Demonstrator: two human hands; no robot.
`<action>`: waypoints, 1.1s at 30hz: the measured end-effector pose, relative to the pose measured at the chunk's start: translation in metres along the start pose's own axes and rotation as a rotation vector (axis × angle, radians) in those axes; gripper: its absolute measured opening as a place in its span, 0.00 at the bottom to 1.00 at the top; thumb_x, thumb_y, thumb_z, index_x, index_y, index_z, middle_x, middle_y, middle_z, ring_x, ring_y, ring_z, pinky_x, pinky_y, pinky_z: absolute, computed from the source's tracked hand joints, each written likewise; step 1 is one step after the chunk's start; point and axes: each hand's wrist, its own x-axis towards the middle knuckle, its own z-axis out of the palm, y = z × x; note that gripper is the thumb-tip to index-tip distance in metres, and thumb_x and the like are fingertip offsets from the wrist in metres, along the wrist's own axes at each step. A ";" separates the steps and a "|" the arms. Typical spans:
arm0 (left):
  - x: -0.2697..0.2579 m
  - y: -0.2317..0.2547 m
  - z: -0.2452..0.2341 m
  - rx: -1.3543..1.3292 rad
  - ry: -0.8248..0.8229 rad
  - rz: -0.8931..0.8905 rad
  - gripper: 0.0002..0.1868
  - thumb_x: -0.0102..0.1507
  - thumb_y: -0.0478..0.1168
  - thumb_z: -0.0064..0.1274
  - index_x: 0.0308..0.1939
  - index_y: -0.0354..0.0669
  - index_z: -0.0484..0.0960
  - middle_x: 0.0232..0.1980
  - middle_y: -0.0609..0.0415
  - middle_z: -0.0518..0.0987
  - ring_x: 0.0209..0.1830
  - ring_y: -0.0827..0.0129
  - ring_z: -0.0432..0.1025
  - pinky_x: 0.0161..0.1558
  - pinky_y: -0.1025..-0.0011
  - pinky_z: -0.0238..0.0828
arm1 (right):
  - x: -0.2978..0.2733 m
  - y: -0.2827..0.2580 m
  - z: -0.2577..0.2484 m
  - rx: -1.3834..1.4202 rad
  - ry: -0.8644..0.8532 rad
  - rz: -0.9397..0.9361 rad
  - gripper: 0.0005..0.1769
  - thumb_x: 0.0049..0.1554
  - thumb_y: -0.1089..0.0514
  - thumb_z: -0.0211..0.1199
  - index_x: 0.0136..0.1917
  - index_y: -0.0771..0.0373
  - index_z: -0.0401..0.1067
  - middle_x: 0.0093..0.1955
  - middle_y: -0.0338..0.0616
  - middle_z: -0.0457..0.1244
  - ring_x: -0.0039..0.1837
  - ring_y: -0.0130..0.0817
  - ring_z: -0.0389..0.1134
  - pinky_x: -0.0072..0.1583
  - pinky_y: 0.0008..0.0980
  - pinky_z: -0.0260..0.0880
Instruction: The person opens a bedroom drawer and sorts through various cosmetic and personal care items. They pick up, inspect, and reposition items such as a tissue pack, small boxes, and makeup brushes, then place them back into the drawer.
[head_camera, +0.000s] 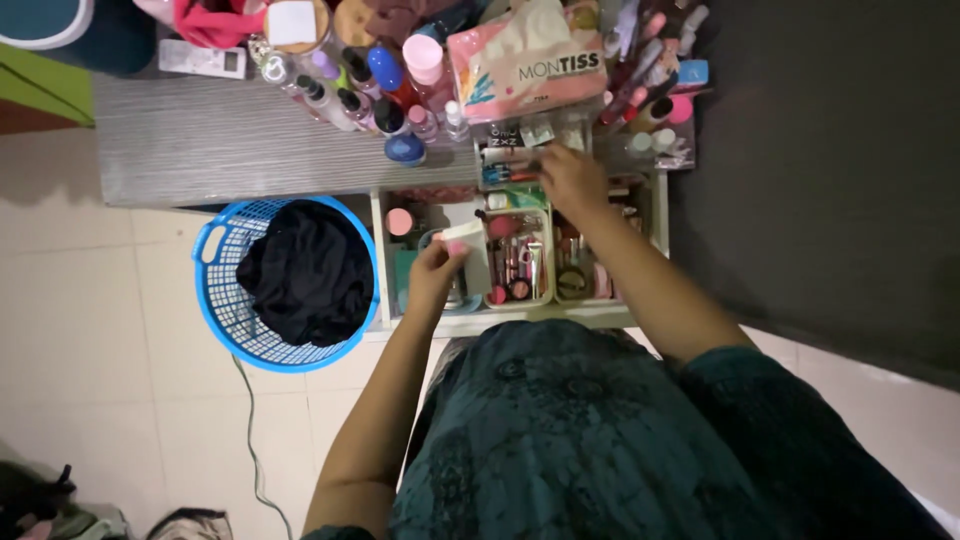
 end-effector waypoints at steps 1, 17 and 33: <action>-0.001 -0.001 -0.002 -0.001 0.009 0.002 0.09 0.59 0.43 0.68 0.36 0.46 0.84 0.33 0.59 0.80 0.36 0.74 0.72 0.36 0.75 0.68 | -0.003 -0.004 -0.007 0.004 0.001 -0.008 0.09 0.55 0.46 0.67 0.46 0.49 0.78 0.59 0.26 0.67 0.54 0.37 0.72 0.48 0.38 0.74; -0.018 0.027 0.010 -0.006 0.068 -0.044 0.09 0.62 0.46 0.65 0.41 0.49 0.85 0.35 0.61 0.83 0.34 0.77 0.72 0.31 0.79 0.64 | 0.021 -0.011 -0.040 0.181 -0.013 0.027 0.22 0.55 0.51 0.69 0.62 0.48 0.73 0.59 0.34 0.64 0.56 0.43 0.71 0.52 0.43 0.75; -0.011 -0.011 0.006 -0.034 0.206 -0.108 0.26 0.66 0.52 0.61 0.65 0.52 0.77 0.58 0.57 0.79 0.52 0.66 0.74 0.46 0.65 0.76 | 0.018 0.021 -0.046 0.734 0.161 0.198 0.11 0.59 0.58 0.73 0.42 0.66 0.74 0.41 0.52 0.65 0.50 0.53 0.69 0.56 0.44 0.69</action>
